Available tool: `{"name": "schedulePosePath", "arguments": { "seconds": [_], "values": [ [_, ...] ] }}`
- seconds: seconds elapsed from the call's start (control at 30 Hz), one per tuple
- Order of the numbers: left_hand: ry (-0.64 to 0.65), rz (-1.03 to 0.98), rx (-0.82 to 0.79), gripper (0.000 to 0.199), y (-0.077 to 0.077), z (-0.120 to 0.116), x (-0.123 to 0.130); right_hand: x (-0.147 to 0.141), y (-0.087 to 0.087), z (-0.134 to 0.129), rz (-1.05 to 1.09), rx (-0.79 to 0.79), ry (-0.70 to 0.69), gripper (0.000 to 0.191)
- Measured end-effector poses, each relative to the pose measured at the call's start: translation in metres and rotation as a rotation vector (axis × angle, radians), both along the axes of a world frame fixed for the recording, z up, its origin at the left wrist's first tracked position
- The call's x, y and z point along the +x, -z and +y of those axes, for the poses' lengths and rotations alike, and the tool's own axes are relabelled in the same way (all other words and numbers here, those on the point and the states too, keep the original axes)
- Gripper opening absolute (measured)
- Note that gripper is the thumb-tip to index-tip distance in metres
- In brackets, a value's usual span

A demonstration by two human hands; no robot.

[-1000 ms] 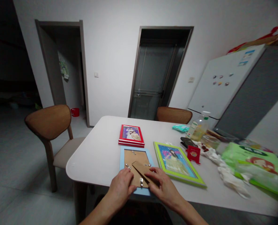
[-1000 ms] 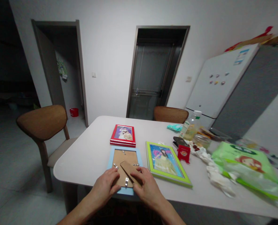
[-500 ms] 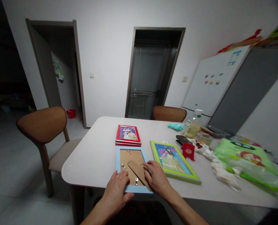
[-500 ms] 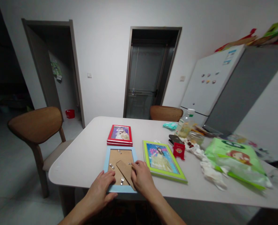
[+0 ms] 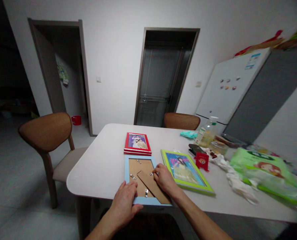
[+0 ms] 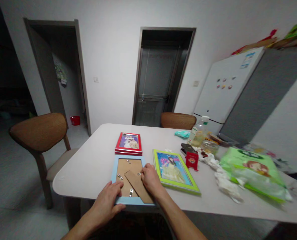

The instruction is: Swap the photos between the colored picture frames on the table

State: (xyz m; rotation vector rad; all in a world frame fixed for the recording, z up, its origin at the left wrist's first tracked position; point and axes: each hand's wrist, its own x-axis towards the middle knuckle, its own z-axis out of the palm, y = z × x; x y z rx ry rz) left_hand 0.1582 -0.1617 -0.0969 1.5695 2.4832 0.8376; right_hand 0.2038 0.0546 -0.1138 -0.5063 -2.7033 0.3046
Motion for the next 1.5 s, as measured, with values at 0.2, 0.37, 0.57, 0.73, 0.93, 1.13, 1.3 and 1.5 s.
{"name": "schedulePosePath", "arguments": {
  "seconds": [0.2, 0.37, 0.57, 0.73, 0.93, 1.13, 1.3, 1.5],
  "values": [
    [-0.028, -0.001, 0.010, 0.032, 0.004, 0.001, 0.000, 0.009, -0.001, -0.001, 0.008, -0.004, -0.059, 0.021],
    [-0.012, -0.010, 0.010, 0.031, 0.004, 0.000, 0.000, 0.014, -0.007, -0.026, 0.072, -0.026, -0.204, 0.023],
    [0.003, -0.012, 0.034, 0.037, 0.007, 0.000, -0.005, 0.028, -0.014, -0.045, -0.007, -0.132, -0.453, 0.014],
    [0.003, -0.013, 0.064, 0.035, 0.010, 0.000, -0.008, 0.028, -0.009, -0.045, -0.015, -0.135, -0.419, 0.012],
    [0.024, -0.029, 0.059, 0.030, 0.006, -0.003, -0.009, 0.027, -0.009, -0.048, -0.011, -0.110, -0.460, 0.015],
    [0.023, -0.065, 0.016, 0.028, 0.004, -0.004, -0.010, 0.022, -0.007, -0.052, -0.003, -0.172, -0.346, 0.009],
    [0.025, -0.075, 0.046, 0.028, 0.007, -0.004, -0.012, 0.021, -0.006, -0.051, -0.013, -0.217, -0.375, 0.007],
    [0.016, -0.078, 0.040, 0.029, 0.006, -0.004, -0.011, 0.017, -0.010, -0.053, -0.061, -0.238, -0.324, 0.005]
  ]
}}
